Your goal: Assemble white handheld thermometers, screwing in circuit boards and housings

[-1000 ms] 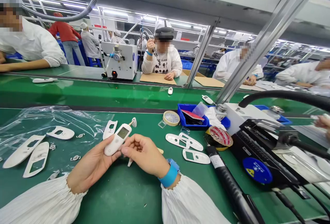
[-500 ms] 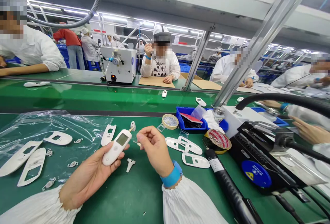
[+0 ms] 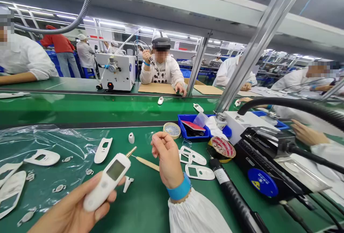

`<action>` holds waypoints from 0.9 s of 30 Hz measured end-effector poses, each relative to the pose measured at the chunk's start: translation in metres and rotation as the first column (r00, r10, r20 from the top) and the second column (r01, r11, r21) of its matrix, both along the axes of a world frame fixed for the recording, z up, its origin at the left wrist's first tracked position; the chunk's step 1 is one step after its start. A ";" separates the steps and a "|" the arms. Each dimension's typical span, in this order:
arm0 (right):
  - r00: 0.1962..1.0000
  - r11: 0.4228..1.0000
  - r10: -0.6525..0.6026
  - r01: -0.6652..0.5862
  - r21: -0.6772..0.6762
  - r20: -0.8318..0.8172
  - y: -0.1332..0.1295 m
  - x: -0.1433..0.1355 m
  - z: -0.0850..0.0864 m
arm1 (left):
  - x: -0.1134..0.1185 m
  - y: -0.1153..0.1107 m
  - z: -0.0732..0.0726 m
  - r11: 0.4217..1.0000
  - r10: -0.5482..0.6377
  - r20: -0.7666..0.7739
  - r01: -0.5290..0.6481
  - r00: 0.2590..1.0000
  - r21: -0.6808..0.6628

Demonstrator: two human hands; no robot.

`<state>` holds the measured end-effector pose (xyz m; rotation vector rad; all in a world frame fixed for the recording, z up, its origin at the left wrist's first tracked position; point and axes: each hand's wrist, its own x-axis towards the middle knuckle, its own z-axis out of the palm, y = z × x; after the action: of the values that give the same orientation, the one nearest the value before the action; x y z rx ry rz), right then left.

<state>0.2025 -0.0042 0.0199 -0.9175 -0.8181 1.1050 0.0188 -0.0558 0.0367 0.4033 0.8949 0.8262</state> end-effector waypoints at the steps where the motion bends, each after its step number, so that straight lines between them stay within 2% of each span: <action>1: 1.000 1.000 0.012 -0.012 0.000 0.006 -0.001 0.000 0.001 | 0.003 0.006 0.000 0.999 0.036 -0.011 -0.036 0.999 -0.007; 4: 0.996 0.997 0.083 -0.083 -0.012 0.045 -0.004 -0.003 0.002 | 0.006 0.018 -0.007 0.995 0.095 -0.044 -0.095 0.994 0.021; 6: 0.979 0.984 0.177 -0.174 -0.037 0.102 -0.008 -0.009 0.001 | 0.005 0.022 -0.013 0.994 0.106 -0.051 -0.104 0.993 0.037; 10: 0.878 0.906 0.422 -0.404 -0.125 0.227 -0.016 -0.027 -0.004 | 0.003 0.024 -0.023 0.994 0.080 0.009 -0.080 0.997 0.073; 12: 0.838 0.880 0.475 -0.451 -0.149 0.269 -0.020 -0.035 -0.007 | 0.004 0.024 -0.025 0.993 0.038 0.067 -0.046 0.997 0.109; 15: 0.816 0.902 0.432 -0.402 -0.158 0.384 -0.023 -0.042 -0.009 | 0.004 0.023 -0.027 0.988 -0.007 0.119 -0.012 0.993 0.155; 19: 0.790 0.967 0.245 -0.243 -0.080 0.562 -0.023 -0.041 -0.011 | 0.004 0.023 -0.028 0.991 0.013 0.092 -0.025 0.996 0.135; 22: 0.788 0.982 0.173 -0.187 -0.039 0.591 -0.022 -0.039 -0.013 | 0.004 0.022 -0.027 0.992 0.028 0.072 -0.036 0.997 0.118; 27: 0.800 0.985 0.156 -0.169 -0.033 0.580 -0.022 -0.040 -0.015 | 0.003 0.021 -0.025 0.994 0.024 0.060 -0.030 0.998 0.102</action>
<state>0.1625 -0.0263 0.0051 -1.2104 -1.4350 0.9611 0.0223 -0.0350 0.0118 0.4550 0.8067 0.9073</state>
